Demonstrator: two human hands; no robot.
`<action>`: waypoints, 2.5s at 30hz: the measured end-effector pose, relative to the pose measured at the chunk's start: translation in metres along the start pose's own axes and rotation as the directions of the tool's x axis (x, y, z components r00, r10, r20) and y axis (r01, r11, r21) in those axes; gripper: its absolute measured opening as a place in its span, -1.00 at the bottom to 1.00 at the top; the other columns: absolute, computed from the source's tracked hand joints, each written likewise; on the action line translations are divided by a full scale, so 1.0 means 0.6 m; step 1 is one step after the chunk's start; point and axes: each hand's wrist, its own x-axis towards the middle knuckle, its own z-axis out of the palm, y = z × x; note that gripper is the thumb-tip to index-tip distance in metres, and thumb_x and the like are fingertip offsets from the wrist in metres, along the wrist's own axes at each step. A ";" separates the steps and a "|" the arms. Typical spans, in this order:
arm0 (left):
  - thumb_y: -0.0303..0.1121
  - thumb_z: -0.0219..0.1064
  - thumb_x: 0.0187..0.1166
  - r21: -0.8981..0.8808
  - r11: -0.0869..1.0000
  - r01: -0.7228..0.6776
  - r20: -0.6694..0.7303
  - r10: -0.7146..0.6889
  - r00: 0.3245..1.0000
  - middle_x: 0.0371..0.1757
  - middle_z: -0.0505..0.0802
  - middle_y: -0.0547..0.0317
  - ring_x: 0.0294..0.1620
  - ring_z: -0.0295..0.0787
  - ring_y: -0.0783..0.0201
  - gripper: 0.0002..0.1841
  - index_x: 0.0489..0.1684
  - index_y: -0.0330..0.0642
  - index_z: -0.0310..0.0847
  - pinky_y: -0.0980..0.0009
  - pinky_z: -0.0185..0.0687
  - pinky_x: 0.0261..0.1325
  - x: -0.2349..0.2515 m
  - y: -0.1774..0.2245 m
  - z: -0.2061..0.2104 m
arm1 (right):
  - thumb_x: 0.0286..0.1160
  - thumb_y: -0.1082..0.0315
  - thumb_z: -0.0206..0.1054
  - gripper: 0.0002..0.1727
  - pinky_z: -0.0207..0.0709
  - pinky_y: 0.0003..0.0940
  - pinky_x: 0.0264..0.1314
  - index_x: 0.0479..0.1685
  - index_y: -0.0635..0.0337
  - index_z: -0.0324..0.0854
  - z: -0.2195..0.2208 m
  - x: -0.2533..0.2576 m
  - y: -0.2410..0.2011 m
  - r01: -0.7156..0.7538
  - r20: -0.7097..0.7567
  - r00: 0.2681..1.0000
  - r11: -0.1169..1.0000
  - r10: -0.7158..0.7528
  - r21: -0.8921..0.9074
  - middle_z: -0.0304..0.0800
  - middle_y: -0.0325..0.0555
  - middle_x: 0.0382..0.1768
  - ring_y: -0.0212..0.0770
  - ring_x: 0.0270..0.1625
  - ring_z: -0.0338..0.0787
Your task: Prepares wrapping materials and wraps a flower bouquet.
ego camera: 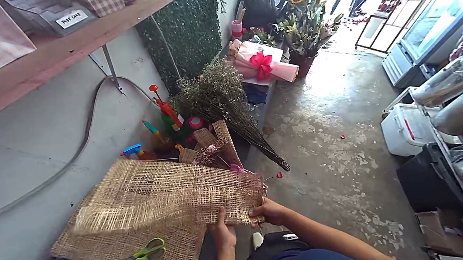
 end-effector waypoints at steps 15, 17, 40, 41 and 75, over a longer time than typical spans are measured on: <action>-0.58 0.15 0.71 0.142 0.981 -0.131 -0.040 0.138 0.990 0.35 0.62 -0.29 0.26 0.66 0.17 -0.53 0.56 -0.53 0.19 0.22 0.63 0.36 0.007 -0.009 -0.001 | 0.42 0.61 0.44 -0.48 0.79 -0.18 -0.38 0.36 0.43 0.39 0.040 0.002 -0.009 0.043 -0.223 0.967 0.939 -0.126 -0.342 0.82 0.16 -0.20 -0.06 -0.43 0.86; -0.48 0.05 0.78 0.032 0.994 -0.102 -0.023 0.103 0.994 0.33 0.64 -0.21 0.21 0.70 0.18 -0.54 0.62 -0.43 0.14 0.18 0.68 0.29 0.010 0.019 -0.008 | 0.47 0.66 0.35 -0.57 0.75 -0.25 -0.45 0.31 0.42 0.39 0.045 0.006 -0.011 0.007 -0.250 0.966 0.969 -0.070 -0.246 0.80 0.11 -0.30 -0.11 -0.49 0.82; -0.39 0.01 0.85 -0.053 0.980 -0.190 -0.271 0.169 0.947 0.21 0.69 -0.06 0.08 0.73 0.26 -0.62 0.56 -0.31 0.21 0.26 0.70 0.15 0.066 0.143 -0.157 | 0.51 0.67 0.30 -0.72 0.80 -0.30 -0.35 0.16 0.38 0.48 -0.005 0.012 0.028 0.102 -0.208 0.965 0.961 -0.158 -0.257 0.85 -0.03 -0.32 -0.23 -0.42 0.86; -0.41 -0.07 0.86 -0.044 0.971 -0.235 -0.231 0.219 0.948 0.22 0.67 -0.04 0.08 0.73 0.28 -0.59 0.62 -0.28 0.10 0.26 0.69 0.15 0.062 0.156 -0.168 | 0.49 0.68 0.31 -0.65 0.80 -0.34 -0.18 0.23 0.38 0.46 -0.014 0.012 0.019 0.130 -0.206 0.959 0.950 -0.193 -0.285 0.84 -0.07 -0.22 -0.30 -0.28 0.87; -0.70 0.14 0.61 -0.009 0.880 -0.475 -0.157 0.468 0.870 0.26 0.69 0.18 -0.01 0.83 0.28 -0.22 0.74 0.16 -0.14 0.26 0.82 0.01 0.089 0.227 -0.259 | 0.54 0.67 0.18 -0.82 0.84 -0.40 -0.19 -0.01 0.29 0.55 -0.058 0.062 -0.055 0.239 -0.206 0.936 0.945 -0.286 -0.225 0.90 -0.22 -0.37 -0.37 -0.34 0.90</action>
